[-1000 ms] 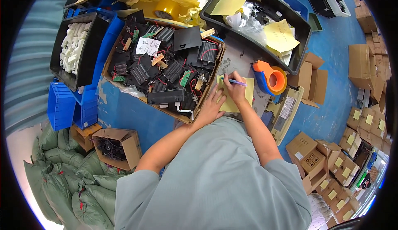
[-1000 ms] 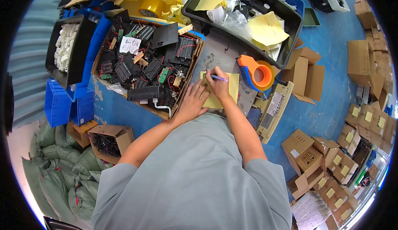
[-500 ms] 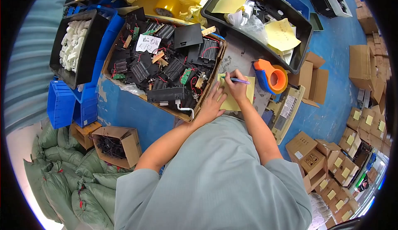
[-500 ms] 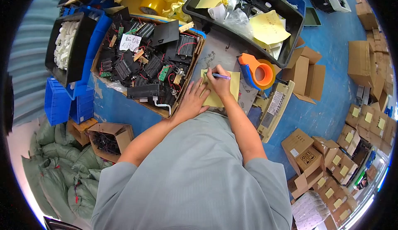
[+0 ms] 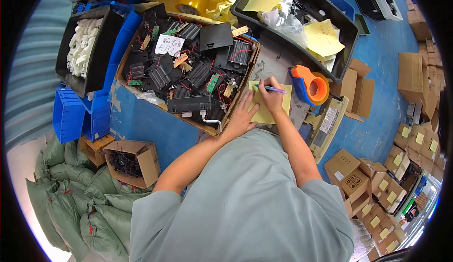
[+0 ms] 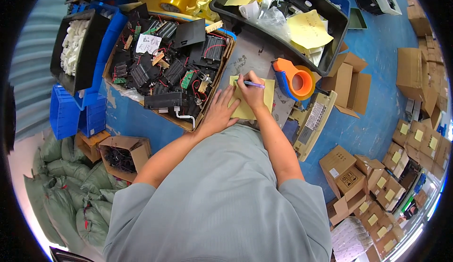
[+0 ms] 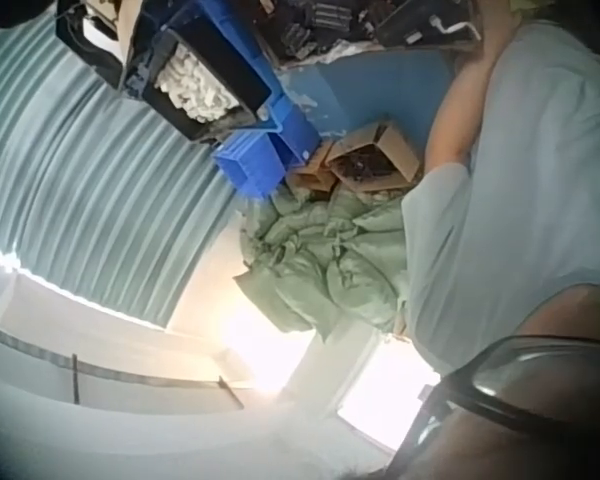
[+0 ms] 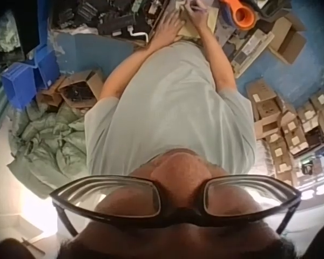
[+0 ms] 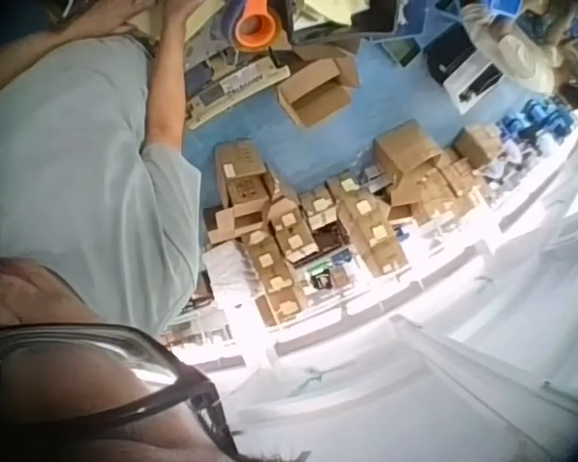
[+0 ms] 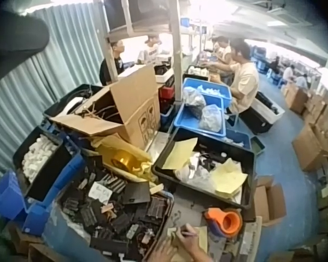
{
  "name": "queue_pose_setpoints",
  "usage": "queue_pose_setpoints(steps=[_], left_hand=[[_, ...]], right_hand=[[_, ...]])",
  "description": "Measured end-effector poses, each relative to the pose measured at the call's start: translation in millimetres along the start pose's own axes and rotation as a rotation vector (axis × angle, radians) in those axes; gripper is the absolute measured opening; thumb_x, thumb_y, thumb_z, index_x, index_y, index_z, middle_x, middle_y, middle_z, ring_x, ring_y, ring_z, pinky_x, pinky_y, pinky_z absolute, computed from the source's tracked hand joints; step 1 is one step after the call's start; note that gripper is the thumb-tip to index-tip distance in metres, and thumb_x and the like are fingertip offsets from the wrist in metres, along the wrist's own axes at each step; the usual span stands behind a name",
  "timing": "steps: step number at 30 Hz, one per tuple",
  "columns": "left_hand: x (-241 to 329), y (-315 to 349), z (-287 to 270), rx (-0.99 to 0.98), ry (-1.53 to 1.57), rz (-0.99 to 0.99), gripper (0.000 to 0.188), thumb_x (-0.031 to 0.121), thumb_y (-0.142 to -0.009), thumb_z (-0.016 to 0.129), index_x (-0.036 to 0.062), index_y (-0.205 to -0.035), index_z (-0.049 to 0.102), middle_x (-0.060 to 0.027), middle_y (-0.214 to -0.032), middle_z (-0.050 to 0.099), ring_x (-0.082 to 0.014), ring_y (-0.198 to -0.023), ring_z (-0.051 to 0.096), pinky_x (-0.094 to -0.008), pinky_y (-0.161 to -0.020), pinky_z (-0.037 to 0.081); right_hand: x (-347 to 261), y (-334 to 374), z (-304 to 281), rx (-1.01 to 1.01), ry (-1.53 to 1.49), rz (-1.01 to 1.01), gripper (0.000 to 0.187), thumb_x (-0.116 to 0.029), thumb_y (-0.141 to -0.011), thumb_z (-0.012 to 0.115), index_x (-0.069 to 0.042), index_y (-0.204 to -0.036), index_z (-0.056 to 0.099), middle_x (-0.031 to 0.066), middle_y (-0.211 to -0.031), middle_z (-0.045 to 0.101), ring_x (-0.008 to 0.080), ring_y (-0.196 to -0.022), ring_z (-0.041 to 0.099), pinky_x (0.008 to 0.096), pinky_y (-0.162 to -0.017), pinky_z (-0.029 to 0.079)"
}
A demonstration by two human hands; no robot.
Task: Writing information on yellow paper slips and adhering them to large cardboard boxes.
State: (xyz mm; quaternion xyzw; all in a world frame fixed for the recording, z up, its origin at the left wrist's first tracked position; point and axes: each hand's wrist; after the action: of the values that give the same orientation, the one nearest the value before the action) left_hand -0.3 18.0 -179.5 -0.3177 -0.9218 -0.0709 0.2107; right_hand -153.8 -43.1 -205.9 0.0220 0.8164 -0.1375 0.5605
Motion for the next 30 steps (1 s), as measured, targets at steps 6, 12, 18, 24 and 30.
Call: queue_pose_setpoints(steps=[6,12,18,24,30], left_hand=[[-2,2,5,0.026,0.089,0.039,0.063,0.027,-0.071,0.075,0.0011,-0.121,0.046,-0.0316,-0.154,0.017,-0.0475,-0.145,0.012,-0.0508,-0.116,0.021],[-1,2,2,-0.002,-0.017,0.015,0.059,0.038,-0.078,0.069,0.0042,-0.123,0.052,-0.0275,-0.150,0.030,-0.0397,-0.144,0.021,-0.0516,-0.114,0.020],[-2,2,2,-0.008,-0.005,0.012,0.060,0.038,-0.078,0.068,0.0043,-0.124,0.051,-0.0269,-0.151,0.029,-0.0394,-0.144,0.021,-0.0514,-0.114,0.020],[-2,2,2,-0.003,0.004,0.021,0.060,0.038,-0.078,0.068,0.0041,-0.124,0.051,-0.0261,-0.152,0.027,-0.0390,-0.144,0.021,-0.0508,-0.114,0.021],[-3,4,3,-0.007,-0.026,0.024,0.059,0.039,-0.079,0.067,0.0039,-0.124,0.050,-0.0256,-0.154,0.025,-0.0386,-0.145,0.021,-0.0499,-0.114,0.021]], right_hand=[[1,1,-1,-0.011,-0.015,0.008,0.024,-0.006,-0.081,0.068,-0.004,-0.068,0.048,0.0034,-0.056,0.053,0.0157,-0.048,0.040,0.0281,-0.048,0.037],[0,2,0,-0.027,-0.002,-0.022,0.024,-0.006,-0.081,0.068,-0.004,-0.068,0.048,0.0033,-0.057,0.053,0.0162,-0.048,0.040,0.0288,-0.048,0.037],[0,1,0,-0.020,0.000,-0.027,0.025,-0.005,-0.081,0.068,-0.004,-0.068,0.046,0.0034,-0.057,0.052,0.0164,-0.048,0.039,0.0291,-0.048,0.037],[5,1,-3,0.028,-0.044,0.013,0.026,-0.005,-0.081,0.068,-0.004,-0.068,0.046,0.0036,-0.057,0.051,0.0158,-0.048,0.038,0.0287,-0.048,0.036],[3,1,-10,0.015,-0.013,0.008,0.027,-0.006,-0.083,0.068,-0.004,-0.067,0.046,0.0033,-0.056,0.051,0.0151,-0.049,0.037,0.0284,-0.048,0.035]])
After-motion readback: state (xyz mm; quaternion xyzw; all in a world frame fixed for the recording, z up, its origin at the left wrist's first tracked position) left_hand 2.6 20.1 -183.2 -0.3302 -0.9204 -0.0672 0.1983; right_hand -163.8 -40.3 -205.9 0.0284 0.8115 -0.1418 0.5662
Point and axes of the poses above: each hand's wrist, its own y-axis away from the middle knuckle, its own z-axis out of the palm, x = y × z
